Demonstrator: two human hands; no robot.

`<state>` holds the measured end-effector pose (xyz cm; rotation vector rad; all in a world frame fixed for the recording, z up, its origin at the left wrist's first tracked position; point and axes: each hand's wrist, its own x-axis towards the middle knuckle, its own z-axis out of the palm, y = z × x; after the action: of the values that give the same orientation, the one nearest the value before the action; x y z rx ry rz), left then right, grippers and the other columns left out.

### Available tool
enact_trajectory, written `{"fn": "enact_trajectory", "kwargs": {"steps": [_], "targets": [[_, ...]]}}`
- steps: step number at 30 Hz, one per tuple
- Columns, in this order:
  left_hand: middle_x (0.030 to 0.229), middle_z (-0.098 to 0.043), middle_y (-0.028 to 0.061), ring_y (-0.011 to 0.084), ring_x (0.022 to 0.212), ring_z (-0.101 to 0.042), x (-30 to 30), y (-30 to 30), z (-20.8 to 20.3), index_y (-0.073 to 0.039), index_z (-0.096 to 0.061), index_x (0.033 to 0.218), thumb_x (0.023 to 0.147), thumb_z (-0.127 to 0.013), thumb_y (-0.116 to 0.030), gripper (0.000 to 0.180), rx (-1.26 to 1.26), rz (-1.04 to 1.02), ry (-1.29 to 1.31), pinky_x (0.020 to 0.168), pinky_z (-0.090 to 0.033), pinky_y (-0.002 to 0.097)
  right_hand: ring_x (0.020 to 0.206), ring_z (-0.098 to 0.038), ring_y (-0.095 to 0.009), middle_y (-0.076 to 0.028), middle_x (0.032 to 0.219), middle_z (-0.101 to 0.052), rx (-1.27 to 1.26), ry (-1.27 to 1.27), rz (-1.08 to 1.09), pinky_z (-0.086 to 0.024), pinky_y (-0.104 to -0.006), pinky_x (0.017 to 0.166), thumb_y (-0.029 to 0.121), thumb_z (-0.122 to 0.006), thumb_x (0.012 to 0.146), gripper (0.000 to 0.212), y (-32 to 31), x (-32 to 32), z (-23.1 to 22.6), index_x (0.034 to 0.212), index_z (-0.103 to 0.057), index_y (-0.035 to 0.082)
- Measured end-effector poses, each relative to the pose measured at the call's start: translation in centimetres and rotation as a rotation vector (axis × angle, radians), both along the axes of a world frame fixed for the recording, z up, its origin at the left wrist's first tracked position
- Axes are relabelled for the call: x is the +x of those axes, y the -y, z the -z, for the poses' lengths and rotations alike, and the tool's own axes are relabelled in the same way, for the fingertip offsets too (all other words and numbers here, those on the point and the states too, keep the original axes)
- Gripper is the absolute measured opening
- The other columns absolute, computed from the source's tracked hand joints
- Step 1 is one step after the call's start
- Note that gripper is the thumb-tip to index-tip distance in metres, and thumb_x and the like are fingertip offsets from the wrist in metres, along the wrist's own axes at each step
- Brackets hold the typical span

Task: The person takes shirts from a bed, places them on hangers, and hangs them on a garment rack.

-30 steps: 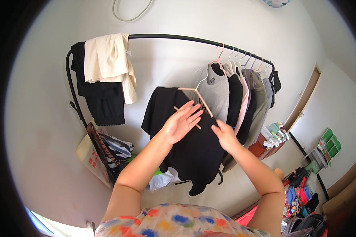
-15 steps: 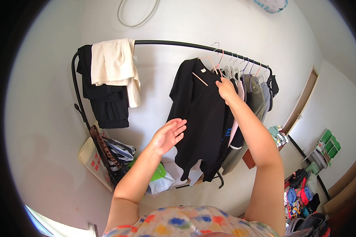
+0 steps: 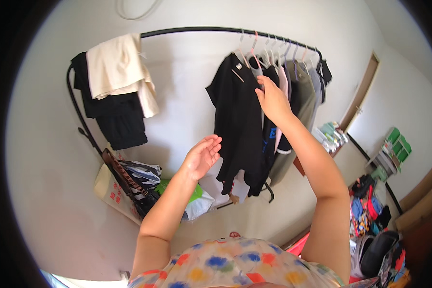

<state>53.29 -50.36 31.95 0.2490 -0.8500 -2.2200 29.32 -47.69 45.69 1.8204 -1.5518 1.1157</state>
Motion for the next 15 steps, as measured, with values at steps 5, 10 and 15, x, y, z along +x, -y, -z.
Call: {"fn": "enact_trajectory", "kwargs": {"steps": [5,10,15], "targets": [[0.101,-0.063,0.0011,0.0127,0.086,-0.06,-5.4,-1.3,3.0,-0.009,-0.058,0.102,0.087,-0.055,-0.013,0.015,0.092,0.192,-0.012,0.074,-0.047,0.027,0.089,-0.058,-0.031,-0.013,0.098,-0.058,0.052,0.022,0.045,-0.048,-0.0389,0.074,0.008,-0.055,0.084,0.023,-8.5,-1.8,6.8,0.106,-0.052,0.006],[0.1,-0.063,0.001,0.0137,0.086,-0.06,-12.4,-4.7,7.3,-0.011,-0.059,0.101,0.087,-0.056,-0.013,0.014,0.182,0.455,0.114,0.073,-0.047,0.0278,0.088,-0.059,-0.033,-0.013,0.097,-0.06,0.177,0.397,0.23,-0.047,-0.0381,0.073,0.009,-0.051,0.088,0.016,-16.9,-7.4,16.5,0.103,-0.055,0.005],[0.099,-0.062,0.0002,0.0127,0.082,-0.058,-19.7,-7.6,12.7,-0.012,-0.058,0.101,0.088,-0.055,-0.013,0.013,0.236,0.657,0.32,0.07,-0.046,0.027,0.082,-0.059,-0.034,-0.015,0.09,-0.06,0.24,0.684,0.348,-0.047,-0.0385,0.072,0.009,-0.053,0.086,0.012,-22.5,-9.8,24.6,0.096,-0.059,0.005]]}}
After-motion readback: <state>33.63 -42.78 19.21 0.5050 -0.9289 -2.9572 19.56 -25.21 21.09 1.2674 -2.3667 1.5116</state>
